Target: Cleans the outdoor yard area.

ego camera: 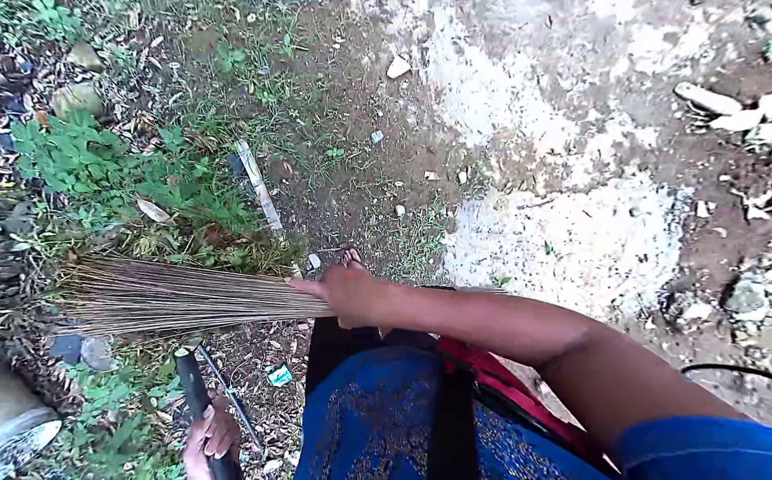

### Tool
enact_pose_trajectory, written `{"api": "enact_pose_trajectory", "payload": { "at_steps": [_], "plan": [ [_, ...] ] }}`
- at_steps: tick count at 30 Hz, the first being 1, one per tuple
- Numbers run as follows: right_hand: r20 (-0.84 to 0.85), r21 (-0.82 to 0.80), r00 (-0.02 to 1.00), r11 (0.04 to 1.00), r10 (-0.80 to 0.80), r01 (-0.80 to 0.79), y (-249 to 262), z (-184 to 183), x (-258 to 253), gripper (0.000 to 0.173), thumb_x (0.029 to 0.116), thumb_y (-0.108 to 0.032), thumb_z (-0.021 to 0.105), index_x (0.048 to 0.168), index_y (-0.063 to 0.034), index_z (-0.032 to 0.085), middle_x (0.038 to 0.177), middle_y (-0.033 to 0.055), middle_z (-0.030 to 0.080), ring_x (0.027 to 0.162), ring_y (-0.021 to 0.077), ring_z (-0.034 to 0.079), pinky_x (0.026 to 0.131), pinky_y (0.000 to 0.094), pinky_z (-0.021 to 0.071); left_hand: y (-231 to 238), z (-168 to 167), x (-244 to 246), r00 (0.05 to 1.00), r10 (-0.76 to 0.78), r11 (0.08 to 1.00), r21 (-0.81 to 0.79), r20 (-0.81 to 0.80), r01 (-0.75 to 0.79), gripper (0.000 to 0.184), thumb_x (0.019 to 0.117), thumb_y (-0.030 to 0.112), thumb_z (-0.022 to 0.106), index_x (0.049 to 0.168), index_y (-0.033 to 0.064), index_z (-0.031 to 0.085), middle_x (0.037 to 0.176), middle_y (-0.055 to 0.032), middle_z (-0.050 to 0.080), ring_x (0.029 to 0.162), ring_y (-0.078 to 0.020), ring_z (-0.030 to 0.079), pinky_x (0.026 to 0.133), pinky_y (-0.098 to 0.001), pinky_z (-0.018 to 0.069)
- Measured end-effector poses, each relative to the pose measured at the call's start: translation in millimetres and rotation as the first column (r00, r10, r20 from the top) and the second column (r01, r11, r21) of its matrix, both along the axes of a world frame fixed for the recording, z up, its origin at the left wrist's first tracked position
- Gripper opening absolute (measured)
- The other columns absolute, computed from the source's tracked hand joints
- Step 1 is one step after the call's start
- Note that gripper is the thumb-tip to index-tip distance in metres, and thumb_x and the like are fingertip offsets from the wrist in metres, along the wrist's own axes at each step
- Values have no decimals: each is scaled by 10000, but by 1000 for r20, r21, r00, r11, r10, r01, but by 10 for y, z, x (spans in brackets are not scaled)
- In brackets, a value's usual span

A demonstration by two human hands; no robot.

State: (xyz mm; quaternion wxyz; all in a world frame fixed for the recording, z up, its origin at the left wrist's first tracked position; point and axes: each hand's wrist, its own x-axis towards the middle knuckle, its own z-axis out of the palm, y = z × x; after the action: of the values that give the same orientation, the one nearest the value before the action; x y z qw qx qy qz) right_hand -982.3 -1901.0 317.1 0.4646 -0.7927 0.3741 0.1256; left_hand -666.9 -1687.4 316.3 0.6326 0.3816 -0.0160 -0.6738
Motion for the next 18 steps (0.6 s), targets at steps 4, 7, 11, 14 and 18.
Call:
{"api": "enact_pose_trajectory", "payload": {
  "at_steps": [4,7,11,14,18],
  "plan": [
    [-95,-2,995,999,32,-32,-1045,27,-57,1254,726,-75,820,1637,-454,45,1114,336,638,907,552,662,687,720,539,-1015,-45,-133,1000,-1,1000,2,-23,1,203,926,92,685,1126,61,675,621,19,620,451,-24,586,417,-155,494],
    [-156,31,988,999,14,-9,-1912,146,-103,1226,755,-53,788,1625,-493,44,1104,334,635,871,551,657,679,727,522,-1815,-8,-175,999,-18,1000,17,-40,19,225,922,122,709,1144,89,692,608,32,612,452,-18,581,420,-154,490],
    [-231,14,973,1000,26,-23,-3055,502,-152,1175,810,-26,746,1631,-483,39,1058,311,666,913,547,654,732,728,502,-2878,186,-252,998,-63,998,20,14,62,256,939,154,703,1192,160,662,603,72,598,439,-2,556,412,-157,478],
    [-266,-43,964,998,28,-41,-3830,779,-171,1123,845,-21,711,1640,-454,45,1009,305,670,901,544,656,711,708,508,-3638,308,-320,999,-26,999,21,24,25,269,936,151,709,1195,143,638,607,58,592,420,-1,542,391,-154,472],
    [-267,-87,963,995,28,-52,-4763,974,-226,1109,843,-51,737,1648,-417,67,980,284,676,886,518,664,709,681,517,-4639,432,-323,999,-34,999,-9,-29,34,257,939,118,698,1185,102,624,594,45,579,415,-19,547,384,-167,476]
  ]
}}
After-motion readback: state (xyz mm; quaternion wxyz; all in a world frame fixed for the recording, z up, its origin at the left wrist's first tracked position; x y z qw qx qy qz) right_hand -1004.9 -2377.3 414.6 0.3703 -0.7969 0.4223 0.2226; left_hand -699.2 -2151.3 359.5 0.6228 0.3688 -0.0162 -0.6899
